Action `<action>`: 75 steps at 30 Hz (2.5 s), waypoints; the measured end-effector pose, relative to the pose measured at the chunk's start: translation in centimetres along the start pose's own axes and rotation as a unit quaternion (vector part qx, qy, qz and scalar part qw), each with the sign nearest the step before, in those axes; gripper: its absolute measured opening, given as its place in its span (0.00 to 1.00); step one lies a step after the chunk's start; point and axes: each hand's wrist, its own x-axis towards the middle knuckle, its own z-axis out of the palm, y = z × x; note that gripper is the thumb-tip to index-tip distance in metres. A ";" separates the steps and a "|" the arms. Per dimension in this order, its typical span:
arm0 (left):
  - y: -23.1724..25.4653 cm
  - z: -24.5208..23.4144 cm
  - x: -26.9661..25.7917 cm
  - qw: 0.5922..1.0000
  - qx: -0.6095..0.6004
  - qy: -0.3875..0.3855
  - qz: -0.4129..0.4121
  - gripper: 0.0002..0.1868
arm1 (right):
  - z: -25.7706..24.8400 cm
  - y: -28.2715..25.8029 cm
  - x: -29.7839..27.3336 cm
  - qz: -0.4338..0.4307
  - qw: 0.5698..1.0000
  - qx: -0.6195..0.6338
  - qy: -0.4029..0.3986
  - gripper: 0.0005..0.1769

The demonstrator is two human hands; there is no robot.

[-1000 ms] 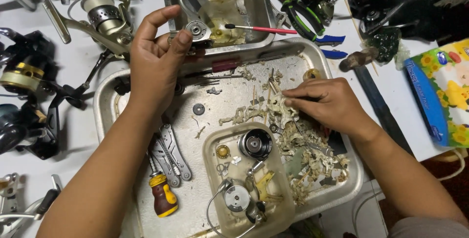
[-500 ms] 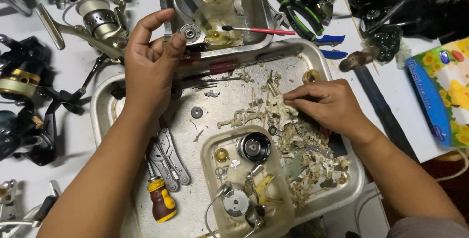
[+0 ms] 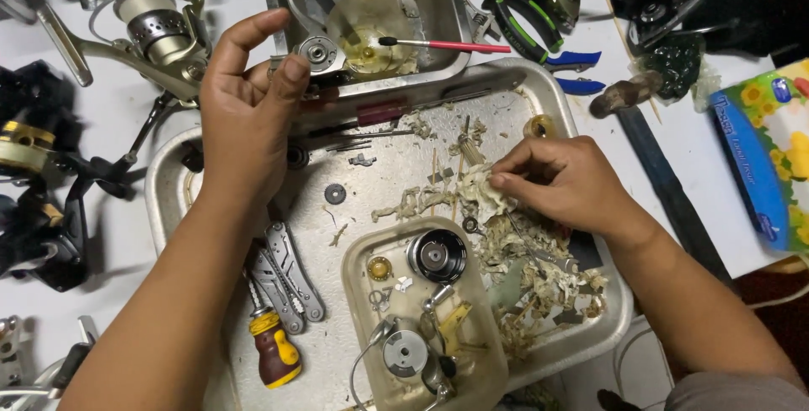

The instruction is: Disassembling, cleaning, and reassembling the internal components of a spinning fishing reel on a maintenance tray.

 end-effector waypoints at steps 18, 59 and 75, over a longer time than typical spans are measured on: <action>0.0 -0.1 0.1 1.000 -0.011 0.000 0.002 0.32 | 0.3 -0.6 0.1 -0.141 0.987 -0.070 0.034 0.05; 0.2 0.2 -0.2 1.000 -0.008 0.003 -0.012 0.33 | -1.9 -1.4 -0.2 0.090 0.960 0.267 0.010 0.15; 0.9 0.9 -0.2 0.996 -0.072 -0.015 -0.049 0.33 | -0.4 -5.3 2.3 0.040 0.969 0.243 0.017 0.14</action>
